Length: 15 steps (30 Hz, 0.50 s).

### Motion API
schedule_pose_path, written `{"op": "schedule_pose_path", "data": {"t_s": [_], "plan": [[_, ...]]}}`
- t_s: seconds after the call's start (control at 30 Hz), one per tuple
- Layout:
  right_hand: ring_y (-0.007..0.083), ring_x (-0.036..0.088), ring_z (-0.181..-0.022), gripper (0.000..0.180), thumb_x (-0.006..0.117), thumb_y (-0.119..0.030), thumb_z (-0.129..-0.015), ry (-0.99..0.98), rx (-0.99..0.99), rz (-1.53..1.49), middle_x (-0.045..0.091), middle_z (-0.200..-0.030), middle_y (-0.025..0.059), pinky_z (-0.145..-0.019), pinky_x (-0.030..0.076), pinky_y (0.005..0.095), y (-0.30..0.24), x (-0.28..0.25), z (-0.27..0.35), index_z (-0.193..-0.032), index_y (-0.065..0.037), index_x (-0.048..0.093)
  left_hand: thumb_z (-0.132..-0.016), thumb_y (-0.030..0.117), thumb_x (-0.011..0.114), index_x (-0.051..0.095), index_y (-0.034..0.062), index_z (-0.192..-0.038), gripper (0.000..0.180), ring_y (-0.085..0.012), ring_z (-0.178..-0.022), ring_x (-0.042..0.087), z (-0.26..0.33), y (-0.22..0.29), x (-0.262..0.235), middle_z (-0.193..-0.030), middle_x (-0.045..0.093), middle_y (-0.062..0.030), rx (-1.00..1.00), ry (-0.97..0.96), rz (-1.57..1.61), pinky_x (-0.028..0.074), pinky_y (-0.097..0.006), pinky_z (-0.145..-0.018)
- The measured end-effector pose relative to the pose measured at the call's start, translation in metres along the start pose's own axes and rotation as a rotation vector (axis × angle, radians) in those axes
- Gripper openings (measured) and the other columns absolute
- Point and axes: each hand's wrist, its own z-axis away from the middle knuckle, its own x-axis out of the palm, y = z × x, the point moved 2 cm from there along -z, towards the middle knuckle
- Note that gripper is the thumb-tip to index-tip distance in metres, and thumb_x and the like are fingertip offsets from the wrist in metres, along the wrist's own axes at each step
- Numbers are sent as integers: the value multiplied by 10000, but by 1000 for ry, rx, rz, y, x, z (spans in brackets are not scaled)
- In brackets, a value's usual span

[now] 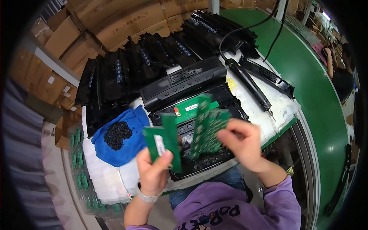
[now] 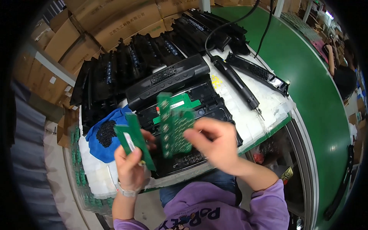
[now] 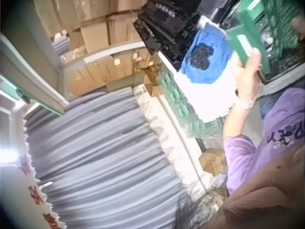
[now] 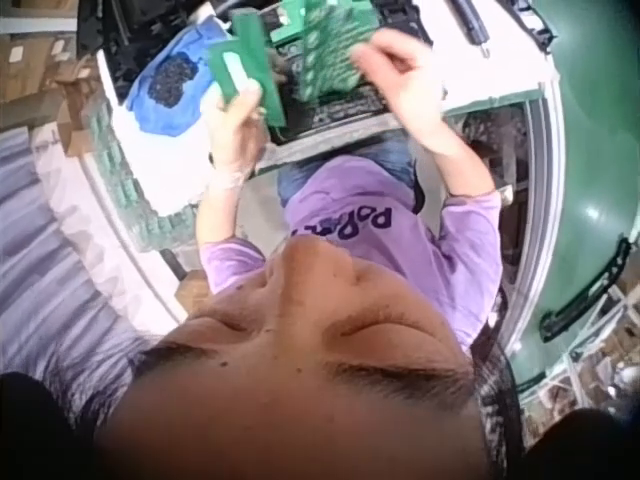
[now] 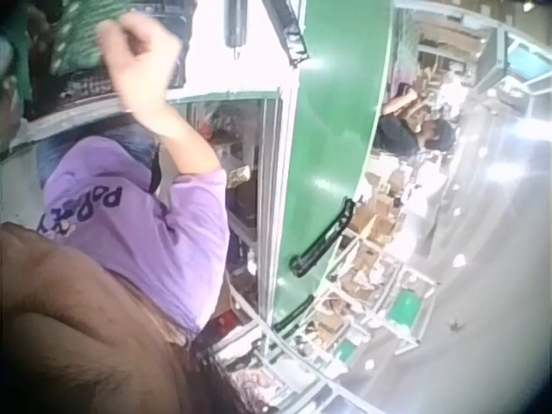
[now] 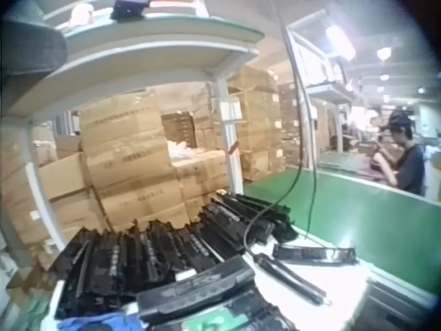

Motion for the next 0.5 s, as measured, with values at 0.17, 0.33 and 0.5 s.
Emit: {"op": "schedule_pose_path", "data": {"t_s": [0.17,0.33,0.5], "plan": [[157,530,-534,137,703,-28,-625,-134,-1079,651,588,-685,50,-431,362,244,-26,-15,-28,-723,17,618,-860,147,532,574,-51,-998,245,-232,-914,585,-25,1,-29,-961,611,-157,2,73,133,445,-351,-863],[115,502,-631,258,601,-79,-602,-618,-1263,1207,486,-664,16,-445,280,223,-8,10,-26,-834,34,616,-868,154,512,579,-58,-984,250,-242,-899,591,-29,-19,-40,-936,618,-154,-25,52,181,441,-368,-867],[110,481,-613,202,602,-66,-615,-681,-1213,1261,453,-644,4,-454,288,222,2,12,-37,-793,30,609,-842,205,518,580,-53,-907,273,-231,-892,554,-30,-19,-36,-908,592,-157,-153,120,36,405,-305,-810]]}}
